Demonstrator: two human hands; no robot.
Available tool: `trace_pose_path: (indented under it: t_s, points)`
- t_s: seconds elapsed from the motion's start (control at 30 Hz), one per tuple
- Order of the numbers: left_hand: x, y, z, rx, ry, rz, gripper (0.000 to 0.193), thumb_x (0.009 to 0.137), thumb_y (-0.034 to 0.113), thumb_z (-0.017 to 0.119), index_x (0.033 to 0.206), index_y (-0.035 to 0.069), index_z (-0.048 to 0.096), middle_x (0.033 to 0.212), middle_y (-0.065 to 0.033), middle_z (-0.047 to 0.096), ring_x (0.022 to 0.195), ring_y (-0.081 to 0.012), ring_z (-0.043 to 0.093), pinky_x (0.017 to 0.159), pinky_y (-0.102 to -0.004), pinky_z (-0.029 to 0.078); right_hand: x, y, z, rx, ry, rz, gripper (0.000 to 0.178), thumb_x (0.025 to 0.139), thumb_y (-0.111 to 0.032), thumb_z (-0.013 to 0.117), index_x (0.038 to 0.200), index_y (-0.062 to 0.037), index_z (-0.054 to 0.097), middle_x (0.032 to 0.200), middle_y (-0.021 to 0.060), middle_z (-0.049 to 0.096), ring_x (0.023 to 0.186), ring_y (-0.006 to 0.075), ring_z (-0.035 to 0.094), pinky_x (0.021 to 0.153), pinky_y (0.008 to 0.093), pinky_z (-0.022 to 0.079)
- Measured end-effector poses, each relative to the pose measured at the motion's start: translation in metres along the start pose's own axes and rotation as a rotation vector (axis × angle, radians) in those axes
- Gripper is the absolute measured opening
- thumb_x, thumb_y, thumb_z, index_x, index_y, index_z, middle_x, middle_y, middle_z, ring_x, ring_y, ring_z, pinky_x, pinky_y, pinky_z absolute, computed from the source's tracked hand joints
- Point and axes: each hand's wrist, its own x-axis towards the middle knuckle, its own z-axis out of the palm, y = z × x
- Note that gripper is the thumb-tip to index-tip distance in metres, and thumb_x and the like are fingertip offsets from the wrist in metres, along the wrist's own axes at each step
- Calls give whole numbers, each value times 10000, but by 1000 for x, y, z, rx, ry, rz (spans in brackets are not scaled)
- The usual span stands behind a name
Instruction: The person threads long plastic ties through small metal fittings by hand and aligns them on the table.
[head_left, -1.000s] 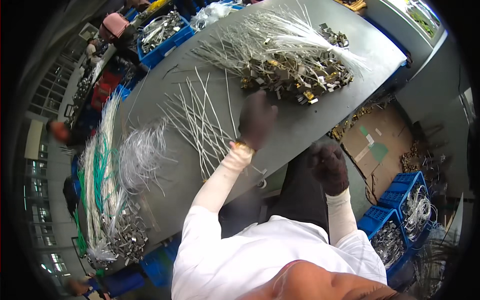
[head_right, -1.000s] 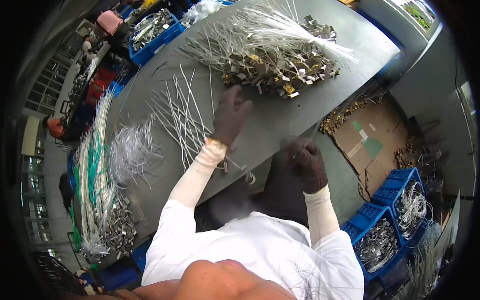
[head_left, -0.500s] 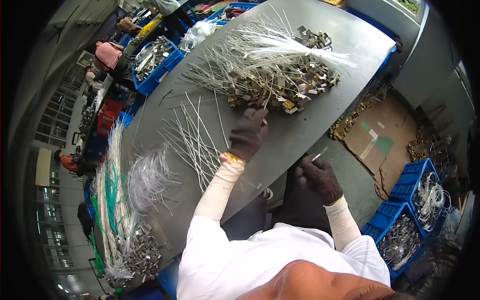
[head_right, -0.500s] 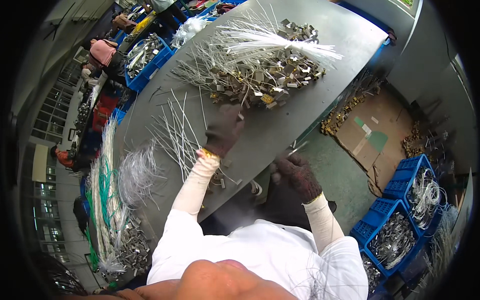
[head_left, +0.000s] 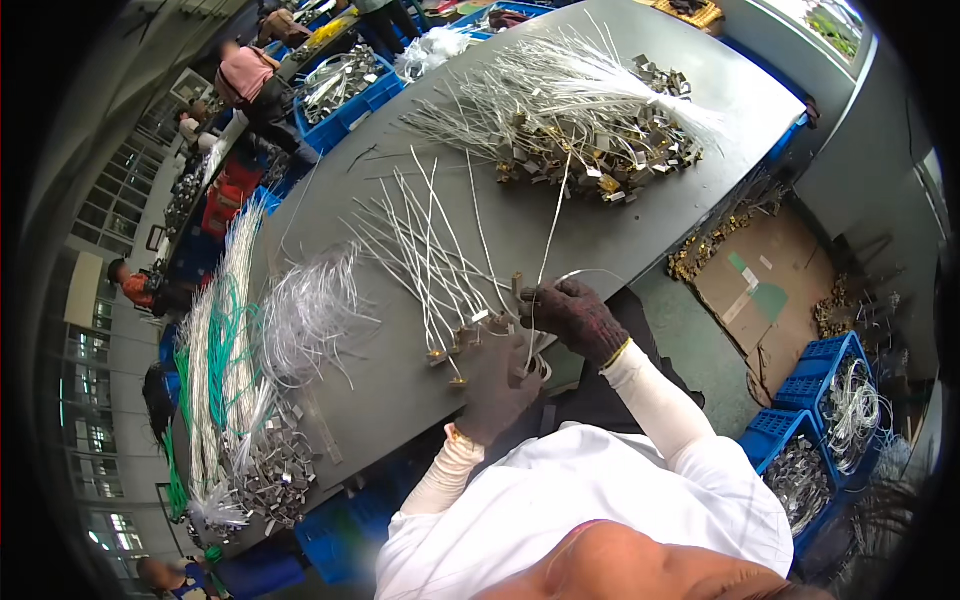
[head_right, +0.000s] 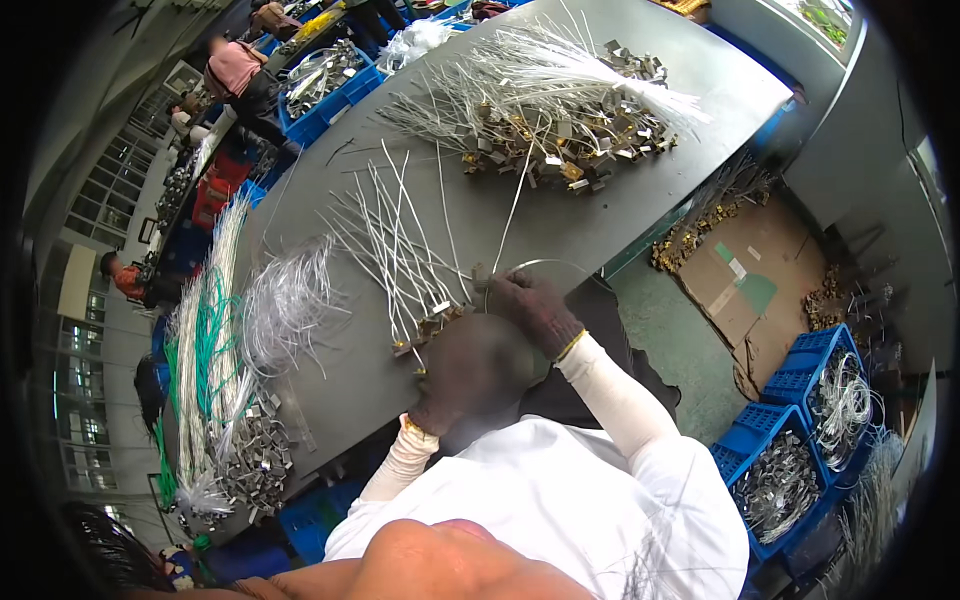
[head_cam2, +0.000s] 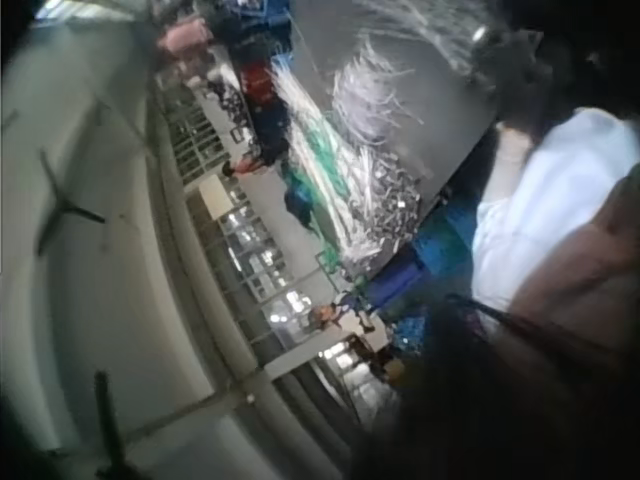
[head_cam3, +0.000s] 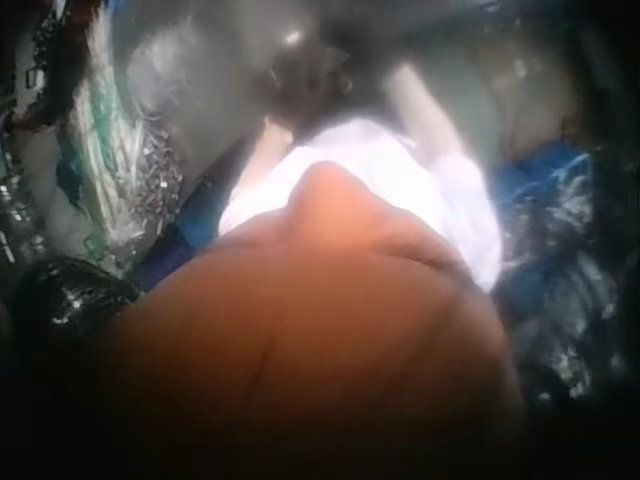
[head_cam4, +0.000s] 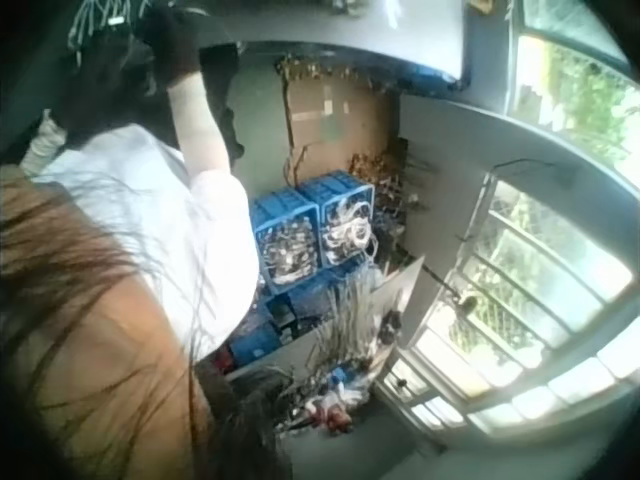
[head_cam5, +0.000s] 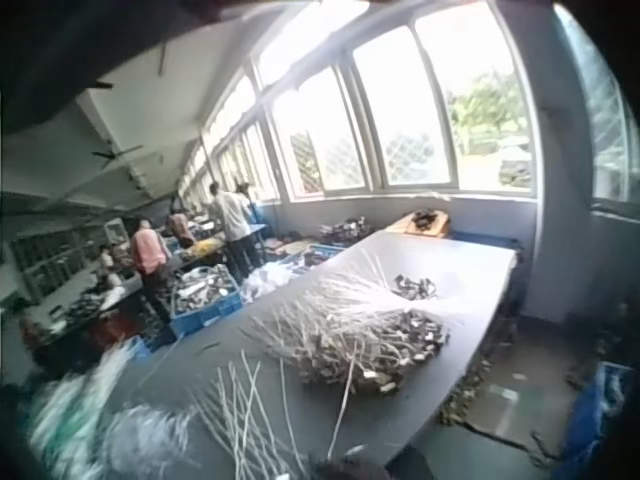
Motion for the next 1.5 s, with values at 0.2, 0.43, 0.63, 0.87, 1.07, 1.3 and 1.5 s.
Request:
trace_pose_path:
  t_s: [0.2,0.43,0.63,0.87,1.07,1.3,1.5]
  points:
    - [-97,-75,-52,-140,-232,-428,146,902,150,615,955,49,706,782,-65,620,688,-167,591,661,-321,482,31,36,40,585,-17,62,286,920,-195,715,1130,-25,619,1043,123,706,967,272,709,861,356,581]
    - [-154,-67,-89,-252,-30,-417,267,999,248,548,904,45,693,793,-75,640,691,-183,606,666,-330,484,87,21,3,1330,263,311,306,968,-256,682,1148,-26,594,1081,143,691,1014,317,694,899,472,590]
    - [-169,-84,-91,-68,5,-419,256,985,208,576,825,28,661,789,-150,670,724,-309,651,679,-406,502,97,51,-65,1468,523,265,285,1014,-208,601,1250,-56,552,1164,163,670,1049,352,672,922,509,578]
    - [-158,-83,-94,-49,-2,-451,280,991,236,573,822,26,644,784,-151,654,743,-325,638,690,-419,494,81,45,-92,1333,545,301,331,1020,-208,579,1285,-18,520,1217,214,662,1092,366,674,924,504,582]
    - [-164,-98,-92,-23,7,-418,277,996,230,557,812,41,643,801,-125,653,758,-290,640,715,-395,498,78,56,-94,1212,484,353,293,1022,-201,575,1224,10,551,1197,220,665,1063,357,689,911,475,594]
    - [-166,-97,-89,3,80,-280,244,982,202,563,831,29,648,819,-145,627,768,-335,622,705,-420,486,74,100,-98,218,258,-178,267,1028,-191,562,1172,34,557,1137,213,674,1037,352,698,896,474,604]
    - [-171,-104,-87,148,156,-213,186,961,156,596,838,26,650,864,-159,622,802,-347,617,722,-426,497,70,50,-104,1187,278,406,266,843,-110,644,1087,-180,721,1089,61,687,1080,318,644,898,410,541]
